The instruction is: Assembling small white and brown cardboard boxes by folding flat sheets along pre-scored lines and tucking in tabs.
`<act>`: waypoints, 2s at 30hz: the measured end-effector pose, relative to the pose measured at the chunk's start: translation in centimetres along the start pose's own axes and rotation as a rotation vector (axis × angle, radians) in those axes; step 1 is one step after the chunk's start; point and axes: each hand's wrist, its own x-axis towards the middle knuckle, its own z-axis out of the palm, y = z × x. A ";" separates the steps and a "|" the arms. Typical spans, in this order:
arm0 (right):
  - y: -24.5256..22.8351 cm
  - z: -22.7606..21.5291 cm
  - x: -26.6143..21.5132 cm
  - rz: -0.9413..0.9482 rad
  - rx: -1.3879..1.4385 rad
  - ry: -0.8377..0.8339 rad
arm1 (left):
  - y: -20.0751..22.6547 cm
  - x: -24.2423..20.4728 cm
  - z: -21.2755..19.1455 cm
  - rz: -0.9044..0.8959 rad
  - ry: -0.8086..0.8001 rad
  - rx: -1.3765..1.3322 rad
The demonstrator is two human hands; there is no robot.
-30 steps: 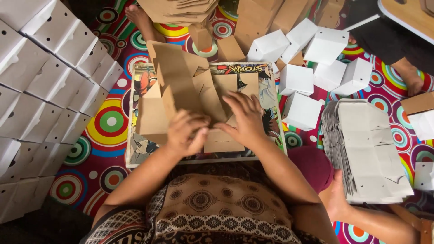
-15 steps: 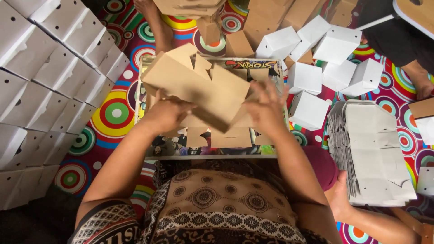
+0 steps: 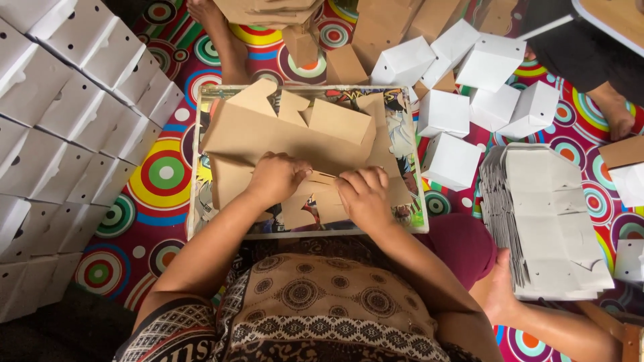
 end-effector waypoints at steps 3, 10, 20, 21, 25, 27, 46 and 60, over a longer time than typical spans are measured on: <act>-0.4 0.1 -0.2 0.022 0.023 0.065 | -0.3 -0.1 1.2 -0.049 -0.013 -0.027; 1.5 0.6 -1.8 0.271 0.377 0.078 | 0.6 0.1 2.3 0.042 0.177 0.025; 5.6 -0.1 -1.4 0.193 0.292 0.139 | 1.6 0.1 1.1 0.004 0.353 0.102; 6.4 -0.5 -1.7 0.190 0.291 0.141 | 2.4 -0.2 0.1 0.005 0.357 0.104; 8.8 -2.9 -1.9 0.410 0.483 0.220 | 4.9 -1.4 -2.2 0.194 0.582 0.271; 9.7 -4.3 -3.1 0.388 0.427 0.156 | 6.8 -2.8 -3.0 0.250 0.534 0.233; 12.5 -0.7 2.1 0.486 0.154 -1.329 | -2.3 -1.5 -0.6 -0.370 -0.482 0.199; 26.3 27.9 15.7 0.755 0.057 -0.941 | -3.4 -1.8 0.4 -0.355 -0.473 0.156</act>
